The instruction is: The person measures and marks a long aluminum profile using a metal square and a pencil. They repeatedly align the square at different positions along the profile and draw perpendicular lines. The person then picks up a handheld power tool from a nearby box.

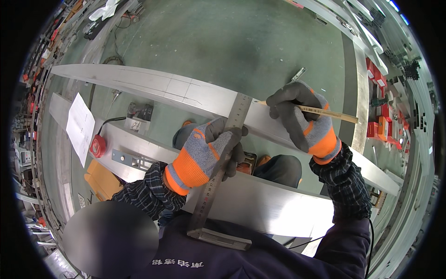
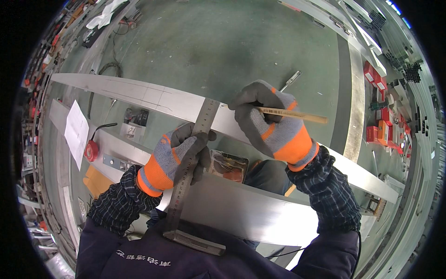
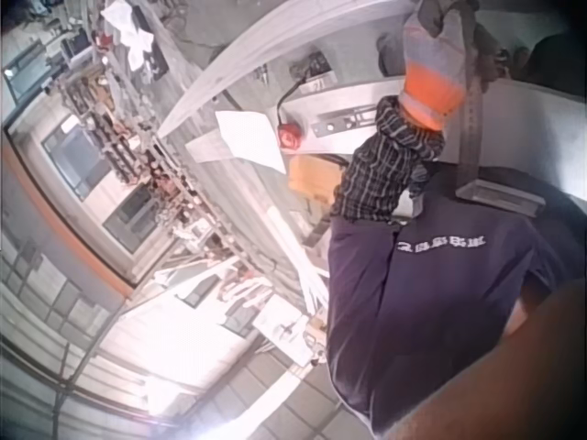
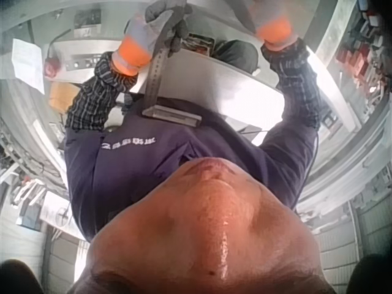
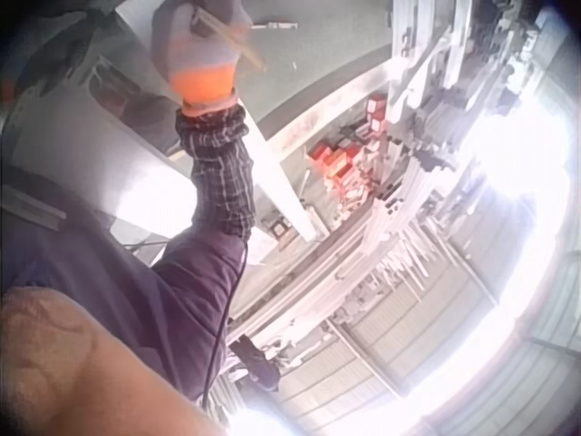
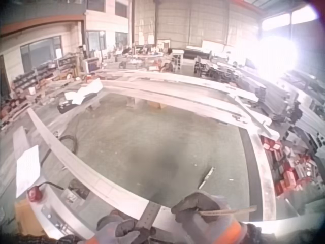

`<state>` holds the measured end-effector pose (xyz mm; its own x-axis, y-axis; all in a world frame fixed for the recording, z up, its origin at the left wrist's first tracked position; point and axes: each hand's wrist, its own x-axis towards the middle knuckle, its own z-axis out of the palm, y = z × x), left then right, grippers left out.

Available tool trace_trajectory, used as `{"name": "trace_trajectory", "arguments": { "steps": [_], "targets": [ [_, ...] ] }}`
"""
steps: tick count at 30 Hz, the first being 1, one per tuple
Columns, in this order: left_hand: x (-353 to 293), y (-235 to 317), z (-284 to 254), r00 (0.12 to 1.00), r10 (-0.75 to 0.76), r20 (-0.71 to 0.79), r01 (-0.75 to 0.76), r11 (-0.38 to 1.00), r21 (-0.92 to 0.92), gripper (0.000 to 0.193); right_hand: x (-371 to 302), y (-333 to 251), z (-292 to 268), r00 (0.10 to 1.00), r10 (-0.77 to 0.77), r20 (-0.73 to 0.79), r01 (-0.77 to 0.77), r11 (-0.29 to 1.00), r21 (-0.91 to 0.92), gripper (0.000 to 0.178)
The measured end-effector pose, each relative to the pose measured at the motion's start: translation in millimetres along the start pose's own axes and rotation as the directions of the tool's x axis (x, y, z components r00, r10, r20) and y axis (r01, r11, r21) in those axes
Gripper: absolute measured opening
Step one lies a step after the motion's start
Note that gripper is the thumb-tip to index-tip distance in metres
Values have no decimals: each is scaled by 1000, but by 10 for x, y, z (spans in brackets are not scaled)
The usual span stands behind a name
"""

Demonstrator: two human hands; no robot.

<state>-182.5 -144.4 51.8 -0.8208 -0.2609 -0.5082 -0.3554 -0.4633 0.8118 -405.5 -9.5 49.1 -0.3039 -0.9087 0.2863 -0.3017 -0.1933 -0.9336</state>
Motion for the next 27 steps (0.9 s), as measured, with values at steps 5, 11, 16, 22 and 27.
{"name": "trace_trajectory", "arguments": {
  "steps": [5,11,16,22,27],
  "targets": [
    [12,17,6,1000,-11,1,10,1000,4,36,8,-22,3,1000,4,12,-3,998,-60,13],
    [9,-1,4,1000,1,4,-1,1000,-8,36,22,20,1,998,-36,48,41,993,-106,12],
    [5,26,20,1000,-16,-22,16,1000,6,35,7,-50,-8,998,-56,0,55,984,-168,13],
    [-38,129,75,1000,0,-25,3,994,111,46,-49,-55,2,999,-46,2,47,998,-39,13],
    [-28,78,57,1000,-1,-17,2,999,45,44,-29,-4,-37,984,-120,133,133,987,-95,15]
  ]
}}
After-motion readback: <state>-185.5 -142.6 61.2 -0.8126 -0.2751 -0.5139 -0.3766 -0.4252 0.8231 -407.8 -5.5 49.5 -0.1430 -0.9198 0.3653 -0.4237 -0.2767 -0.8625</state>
